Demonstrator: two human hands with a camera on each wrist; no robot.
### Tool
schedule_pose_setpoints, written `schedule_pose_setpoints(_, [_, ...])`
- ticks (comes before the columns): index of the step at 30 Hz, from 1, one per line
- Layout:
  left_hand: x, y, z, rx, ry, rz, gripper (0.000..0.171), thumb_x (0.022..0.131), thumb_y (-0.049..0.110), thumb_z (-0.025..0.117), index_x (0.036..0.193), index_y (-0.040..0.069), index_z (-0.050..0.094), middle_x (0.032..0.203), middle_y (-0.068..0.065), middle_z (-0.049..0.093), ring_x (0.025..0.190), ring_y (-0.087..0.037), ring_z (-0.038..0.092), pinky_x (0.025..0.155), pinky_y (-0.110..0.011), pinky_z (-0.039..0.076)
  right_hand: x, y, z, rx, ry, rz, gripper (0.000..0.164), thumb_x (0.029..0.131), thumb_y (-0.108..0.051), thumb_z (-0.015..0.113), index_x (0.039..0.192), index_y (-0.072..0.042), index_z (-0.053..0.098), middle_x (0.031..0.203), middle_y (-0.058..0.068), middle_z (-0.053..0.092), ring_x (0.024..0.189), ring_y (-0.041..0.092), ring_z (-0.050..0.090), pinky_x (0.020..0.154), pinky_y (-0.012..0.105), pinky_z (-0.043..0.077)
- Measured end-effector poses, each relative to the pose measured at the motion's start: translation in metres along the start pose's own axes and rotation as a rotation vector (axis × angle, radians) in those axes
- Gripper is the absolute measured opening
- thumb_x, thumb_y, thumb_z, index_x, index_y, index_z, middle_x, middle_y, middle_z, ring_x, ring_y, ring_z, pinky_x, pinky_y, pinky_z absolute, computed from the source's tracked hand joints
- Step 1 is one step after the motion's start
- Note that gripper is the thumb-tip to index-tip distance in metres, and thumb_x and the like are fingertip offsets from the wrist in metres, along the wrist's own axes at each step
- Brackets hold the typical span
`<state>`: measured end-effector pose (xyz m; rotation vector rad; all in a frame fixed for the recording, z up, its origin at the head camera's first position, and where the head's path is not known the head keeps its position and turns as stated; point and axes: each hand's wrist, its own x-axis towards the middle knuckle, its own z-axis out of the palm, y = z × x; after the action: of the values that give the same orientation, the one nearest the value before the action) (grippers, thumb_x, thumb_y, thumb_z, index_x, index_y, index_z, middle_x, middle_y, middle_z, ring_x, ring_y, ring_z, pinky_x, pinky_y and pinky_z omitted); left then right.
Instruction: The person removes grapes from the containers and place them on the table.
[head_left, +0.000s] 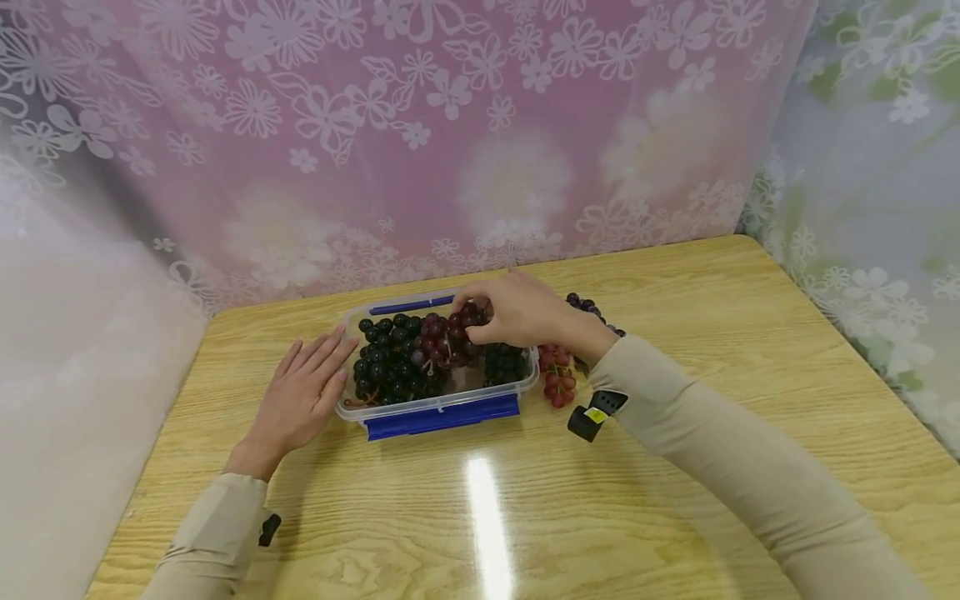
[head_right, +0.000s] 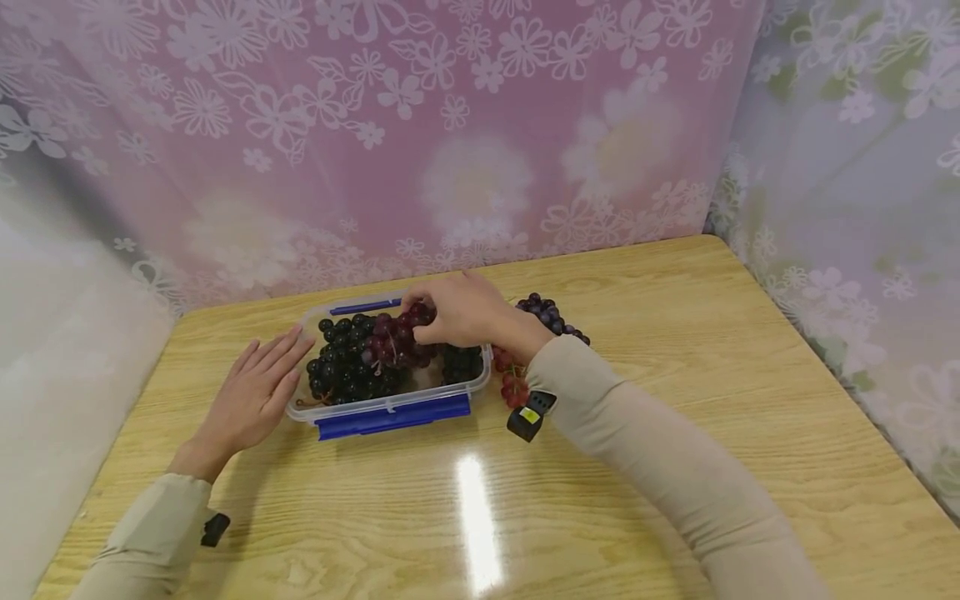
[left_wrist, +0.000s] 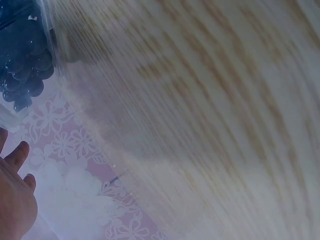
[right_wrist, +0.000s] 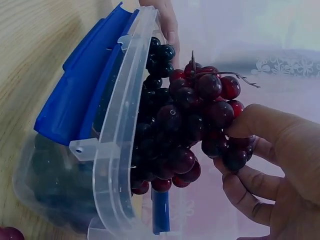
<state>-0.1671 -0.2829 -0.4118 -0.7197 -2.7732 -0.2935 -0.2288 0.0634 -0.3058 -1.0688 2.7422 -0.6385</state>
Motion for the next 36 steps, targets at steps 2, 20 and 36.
schedule_pose_setpoints(2, [0.0,0.0,0.0,0.001,-0.001,0.001,0.049,0.104,0.03,0.038,0.151,0.016,0.033,0.156,-0.005,0.023,0.139,-0.03,0.026,0.115,-0.047,0.005,-0.002,0.0,-0.002,0.019,0.011,0.002,0.031,0.088,-0.027,0.064,0.119,-0.026,0.065,0.078,-0.008,0.063,0.054,0.015,0.043,0.075,0.04,0.039])
schedule_pose_setpoints(20, [0.001,0.002,0.0,-0.017,-0.003,-0.003,0.048,0.103,0.026,0.041,0.15,0.014,0.035,0.156,-0.006,0.023,0.138,-0.032,0.027,0.115,-0.048,0.006,-0.014,-0.005,-0.026,0.143,0.08,0.018,0.033,0.088,-0.025,0.065,0.122,-0.025,0.063,0.096,0.0,0.067,0.049,0.013,0.057,0.057,0.03,0.043])
schedule_pose_setpoints(36, [0.001,0.002,0.001,-0.026,0.005,-0.001,0.048,0.103,0.024,0.043,0.15,0.014,0.036,0.156,-0.007,0.024,0.138,-0.031,0.027,0.115,-0.048,0.006,-0.026,0.004,-0.047,0.266,0.134,-0.024,0.032,0.09,-0.02,0.064,0.121,-0.02,0.063,0.102,0.0,0.064,0.082,0.018,0.056,0.052,0.032,0.037])
